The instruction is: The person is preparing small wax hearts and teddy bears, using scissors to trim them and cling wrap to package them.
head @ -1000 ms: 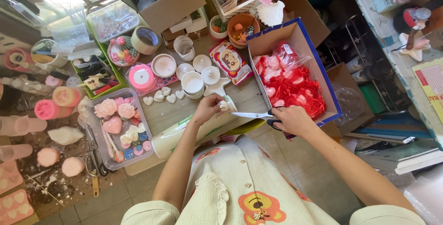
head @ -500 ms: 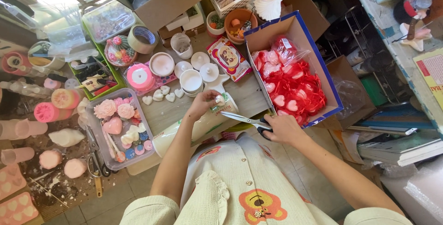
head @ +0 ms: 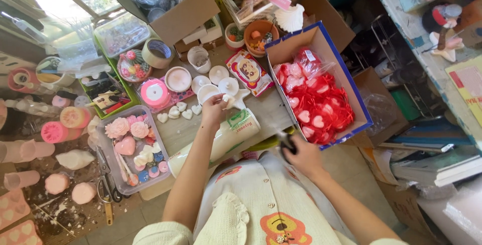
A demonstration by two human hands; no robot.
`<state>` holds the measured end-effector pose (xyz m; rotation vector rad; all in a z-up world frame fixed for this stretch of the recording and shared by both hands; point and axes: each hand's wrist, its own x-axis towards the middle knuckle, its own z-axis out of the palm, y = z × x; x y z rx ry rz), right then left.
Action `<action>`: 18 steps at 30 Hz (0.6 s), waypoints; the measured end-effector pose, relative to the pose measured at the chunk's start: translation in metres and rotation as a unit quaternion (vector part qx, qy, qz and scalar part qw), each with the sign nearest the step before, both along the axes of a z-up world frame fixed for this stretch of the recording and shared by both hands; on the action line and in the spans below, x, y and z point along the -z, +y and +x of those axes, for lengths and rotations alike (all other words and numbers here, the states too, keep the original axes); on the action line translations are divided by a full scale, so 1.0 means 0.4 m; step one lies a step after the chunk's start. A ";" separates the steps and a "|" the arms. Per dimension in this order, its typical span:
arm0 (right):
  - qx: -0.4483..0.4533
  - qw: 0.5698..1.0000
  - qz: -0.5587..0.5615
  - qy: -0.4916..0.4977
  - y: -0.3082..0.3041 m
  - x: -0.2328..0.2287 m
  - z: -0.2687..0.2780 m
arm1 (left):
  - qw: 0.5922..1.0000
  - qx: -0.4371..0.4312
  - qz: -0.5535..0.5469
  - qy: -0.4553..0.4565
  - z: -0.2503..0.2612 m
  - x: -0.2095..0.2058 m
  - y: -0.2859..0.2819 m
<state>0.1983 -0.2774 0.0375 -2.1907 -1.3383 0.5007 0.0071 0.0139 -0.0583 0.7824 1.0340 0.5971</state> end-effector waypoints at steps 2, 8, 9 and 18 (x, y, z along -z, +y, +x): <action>0.088 0.996 0.020 0.017 -0.032 -0.008 0.058 | 1.000 -0.020 -0.015 0.009 -0.007 -0.017 -0.011; 0.114 0.987 -0.116 0.006 -0.035 -0.142 0.083 | 0.994 0.006 0.099 0.055 -0.010 -0.071 -0.031; 0.047 0.983 -0.178 -0.003 -0.020 -0.173 0.068 | 0.990 0.030 0.115 0.071 -0.004 -0.090 -0.026; -0.144 0.977 -0.147 0.058 0.131 -0.027 -0.068 | 0.976 0.098 0.175 0.086 0.001 -0.087 0.005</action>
